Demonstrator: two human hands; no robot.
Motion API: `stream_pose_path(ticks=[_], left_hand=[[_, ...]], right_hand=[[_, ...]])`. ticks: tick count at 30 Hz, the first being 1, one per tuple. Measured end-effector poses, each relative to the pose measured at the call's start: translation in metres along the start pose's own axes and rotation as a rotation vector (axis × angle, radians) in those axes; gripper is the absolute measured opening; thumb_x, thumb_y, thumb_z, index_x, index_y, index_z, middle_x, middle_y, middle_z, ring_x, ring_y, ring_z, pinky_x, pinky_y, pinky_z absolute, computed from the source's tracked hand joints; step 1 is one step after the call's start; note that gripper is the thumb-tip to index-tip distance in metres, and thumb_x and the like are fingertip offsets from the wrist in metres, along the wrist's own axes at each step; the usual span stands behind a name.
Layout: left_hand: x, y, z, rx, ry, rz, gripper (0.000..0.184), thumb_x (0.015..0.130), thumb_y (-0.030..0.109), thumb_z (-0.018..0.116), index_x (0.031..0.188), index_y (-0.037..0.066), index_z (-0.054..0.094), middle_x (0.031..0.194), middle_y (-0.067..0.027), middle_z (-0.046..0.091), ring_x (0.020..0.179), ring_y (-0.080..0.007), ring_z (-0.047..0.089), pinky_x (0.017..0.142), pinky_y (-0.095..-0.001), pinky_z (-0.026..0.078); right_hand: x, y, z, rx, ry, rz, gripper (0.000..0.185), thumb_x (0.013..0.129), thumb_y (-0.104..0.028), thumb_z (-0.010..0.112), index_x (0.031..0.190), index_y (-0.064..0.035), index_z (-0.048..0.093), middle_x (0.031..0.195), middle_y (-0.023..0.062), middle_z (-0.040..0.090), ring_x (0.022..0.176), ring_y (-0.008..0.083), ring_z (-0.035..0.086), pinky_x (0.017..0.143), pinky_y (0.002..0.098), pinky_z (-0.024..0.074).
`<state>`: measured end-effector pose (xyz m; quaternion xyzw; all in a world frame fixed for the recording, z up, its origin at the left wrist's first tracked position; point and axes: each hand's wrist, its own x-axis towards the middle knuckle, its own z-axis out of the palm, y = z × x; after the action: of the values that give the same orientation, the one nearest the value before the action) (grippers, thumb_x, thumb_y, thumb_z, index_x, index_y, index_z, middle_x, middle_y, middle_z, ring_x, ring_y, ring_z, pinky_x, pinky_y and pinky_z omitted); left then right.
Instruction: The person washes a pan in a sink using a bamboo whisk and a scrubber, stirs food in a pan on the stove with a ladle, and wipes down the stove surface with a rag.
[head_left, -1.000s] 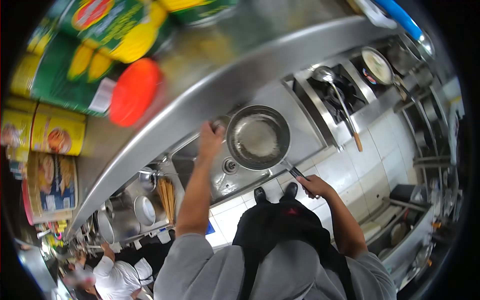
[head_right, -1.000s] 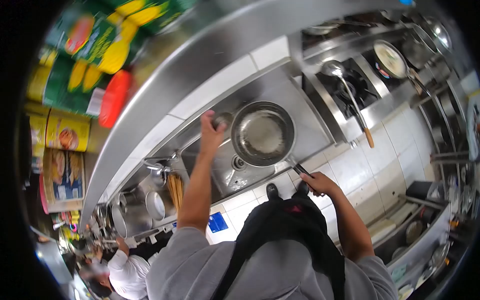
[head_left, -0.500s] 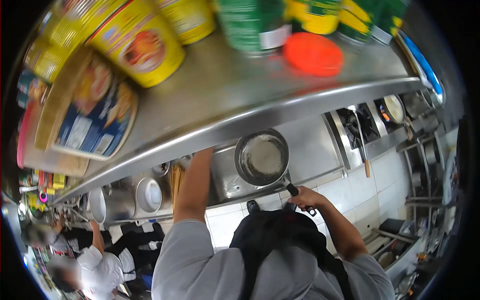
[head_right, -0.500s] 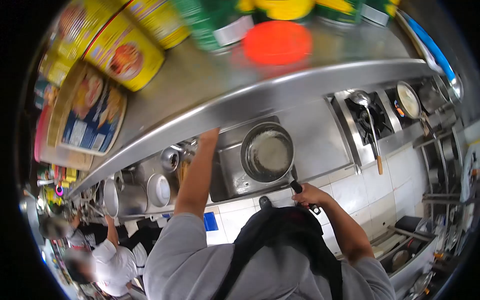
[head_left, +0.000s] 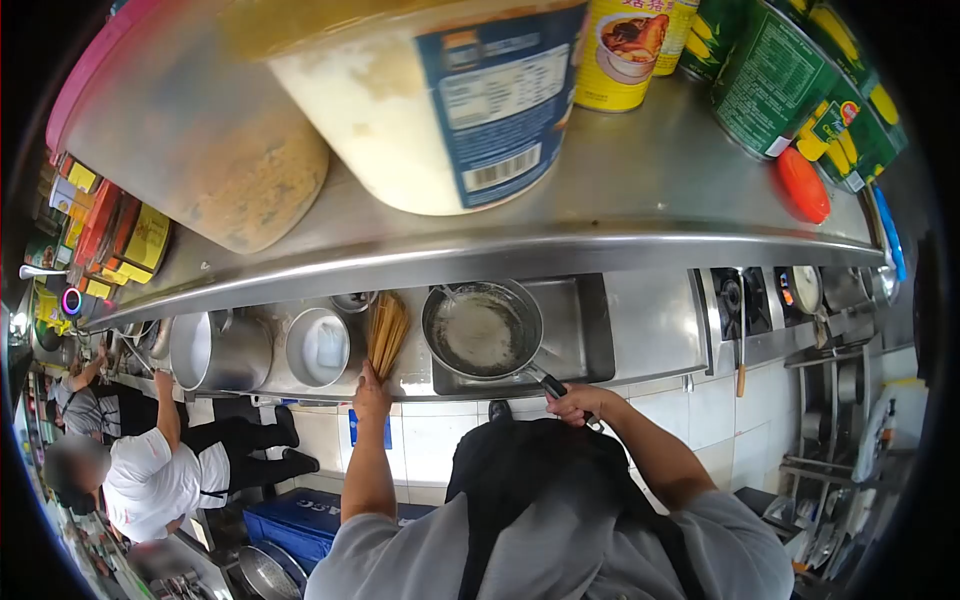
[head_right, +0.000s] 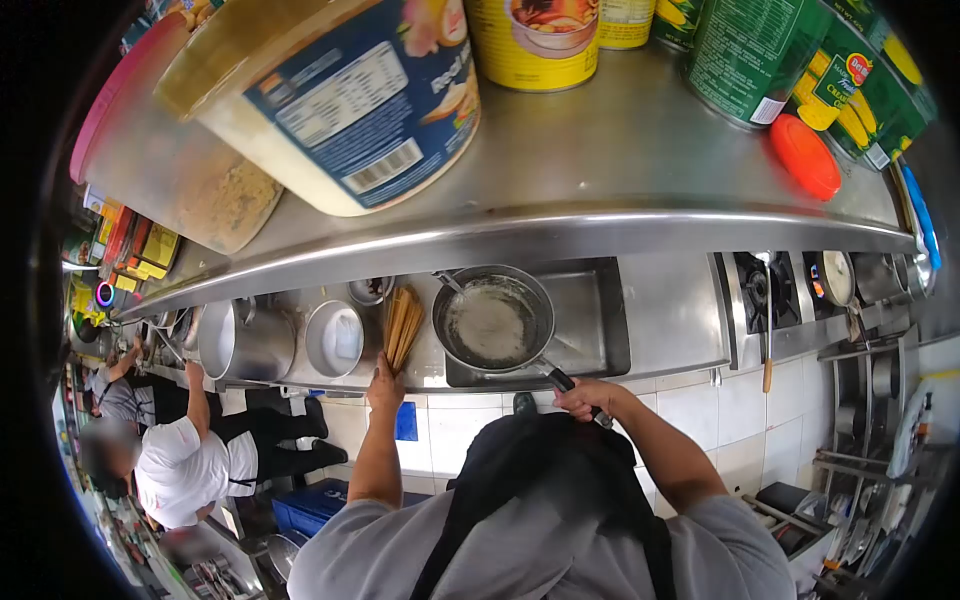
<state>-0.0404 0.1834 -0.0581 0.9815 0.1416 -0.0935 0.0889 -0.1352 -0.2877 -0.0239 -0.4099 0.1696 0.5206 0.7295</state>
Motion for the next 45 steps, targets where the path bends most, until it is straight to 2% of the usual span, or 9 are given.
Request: stream_pose_path(ticks=[7, 14, 19, 23, 25, 31, 35, 37, 45], left_hand=[[-0.044, 0.061, -0.105, -0.484, 0.167, 0.430, 0.073, 0.092, 0.026, 0.065, 0.154, 0.013, 0.028, 0.101, -0.0242, 0.069, 0.093, -0.0439, 0.067, 0.076, -0.0481, 0.054], [-0.001, 0.177, -0.033, -0.002, -0.146, 0.515, 0.054, 0.092, 0.041, 0.061, 0.143, 0.027, 0.047, 0.097, -0.0181, 0.071, 0.091, -0.0381, 0.069, 0.079, -0.0508, 0.055], [-0.023, 0.178, -0.020, 0.052, -0.345, 1.015, 0.056, 0.092, 0.045, 0.061, 0.143, 0.031, 0.046, 0.100, -0.0157, 0.072, 0.094, -0.0363, 0.070, 0.080, -0.0501, 0.055], [0.033, 0.161, -0.053, 0.368, -0.461, 0.805, 0.054, 0.088, 0.052, 0.062, 0.139, 0.038, 0.051, 0.109, -0.0105, 0.072, 0.097, -0.0349, 0.070, 0.081, -0.0476, 0.056], [0.040, 0.175, -0.062, 0.134, -0.218, 0.671, 0.052, 0.088, 0.044, 0.065, 0.138, 0.032, 0.055, 0.109, -0.0119, 0.072, 0.097, -0.0350, 0.070, 0.085, -0.0474, 0.055], [0.003, 0.164, -0.004, 0.050, -0.380, 1.155, 0.054, 0.092, 0.043, 0.060, 0.144, 0.035, 0.046, 0.101, -0.0144, 0.072, 0.092, -0.0342, 0.070, 0.075, -0.0510, 0.056], [0.031, 0.150, -0.041, 0.377, -0.512, 0.909, 0.054, 0.093, 0.041, 0.060, 0.144, 0.033, 0.046, 0.103, -0.0150, 0.072, 0.091, -0.0356, 0.070, 0.076, -0.0508, 0.056], [0.054, 0.154, -0.011, 0.129, -0.229, 0.746, 0.055, 0.092, 0.040, 0.060, 0.145, 0.033, 0.046, 0.101, -0.0162, 0.072, 0.090, -0.0364, 0.070, 0.078, -0.0496, 0.056], [0.015, 0.135, -0.003, 0.190, -0.469, 0.966, 0.060, 0.091, 0.038, 0.060, 0.148, 0.030, 0.042, 0.097, -0.0164, 0.072, 0.089, -0.0363, 0.070, 0.079, -0.0506, 0.055]], right_hand=[[0.012, 0.002, -0.001, -0.071, 0.036, -0.044, 0.029, 0.087, -0.015, 0.075, 0.092, -0.0132, 0.047, 0.055, -0.0056, 0.041, 0.040, 0.0057, 0.039, 0.038, 0.0259, 0.0306], [0.021, -0.005, 0.027, -0.291, 0.187, -0.094, 0.026, 0.086, -0.014, 0.073, 0.090, -0.0116, 0.047, 0.056, -0.0042, 0.042, 0.042, 0.0054, 0.041, 0.038, 0.0261, 0.0331], [-0.005, -0.018, 0.014, -0.331, 0.383, -0.073, 0.024, 0.085, -0.013, 0.072, 0.088, -0.0088, 0.048, 0.056, -0.0025, 0.044, 0.043, 0.0068, 0.043, 0.039, 0.0292, 0.0432], [-0.017, -0.008, 0.007, -0.320, 0.374, -0.086, 0.025, 0.085, -0.012, 0.071, 0.091, -0.0081, 0.048, 0.056, -0.0023, 0.044, 0.042, 0.0076, 0.043, 0.038, 0.0293, 0.0421], [-0.008, -0.003, 0.014, -0.330, 0.343, -0.078, 0.026, 0.085, -0.011, 0.071, 0.093, -0.0079, 0.047, 0.056, -0.0021, 0.044, 0.042, 0.0081, 0.043, 0.038, 0.0292, 0.0415], [0.001, -0.007, 0.010, -0.372, 0.458, -0.117, 0.020, 0.085, -0.008, 0.067, 0.085, -0.0065, 0.048, 0.053, -0.0004, 0.043, 0.040, 0.0106, 0.043, 0.036, 0.0304, 0.0384], [-0.011, -0.002, 0.013, -0.404, 0.427, -0.108, 0.021, 0.083, -0.009, 0.069, 0.082, -0.0053, 0.047, 0.055, 0.0014, 0.046, 0.040, 0.0108, 0.046, 0.036, 0.0307, 0.0416], [0.008, 0.005, 0.014, -0.447, 0.467, -0.091, 0.020, 0.081, -0.008, 0.068, 0.083, -0.0044, 0.048, 0.056, 0.0033, 0.048, 0.040, 0.0119, 0.048, 0.037, 0.0314, 0.0417], [0.003, -0.014, 0.018, -0.504, 0.532, -0.071, 0.019, 0.079, -0.005, 0.066, 0.079, -0.0035, 0.047, 0.055, 0.0041, 0.048, 0.039, 0.0144, 0.048, 0.036, 0.0336, 0.0419]])
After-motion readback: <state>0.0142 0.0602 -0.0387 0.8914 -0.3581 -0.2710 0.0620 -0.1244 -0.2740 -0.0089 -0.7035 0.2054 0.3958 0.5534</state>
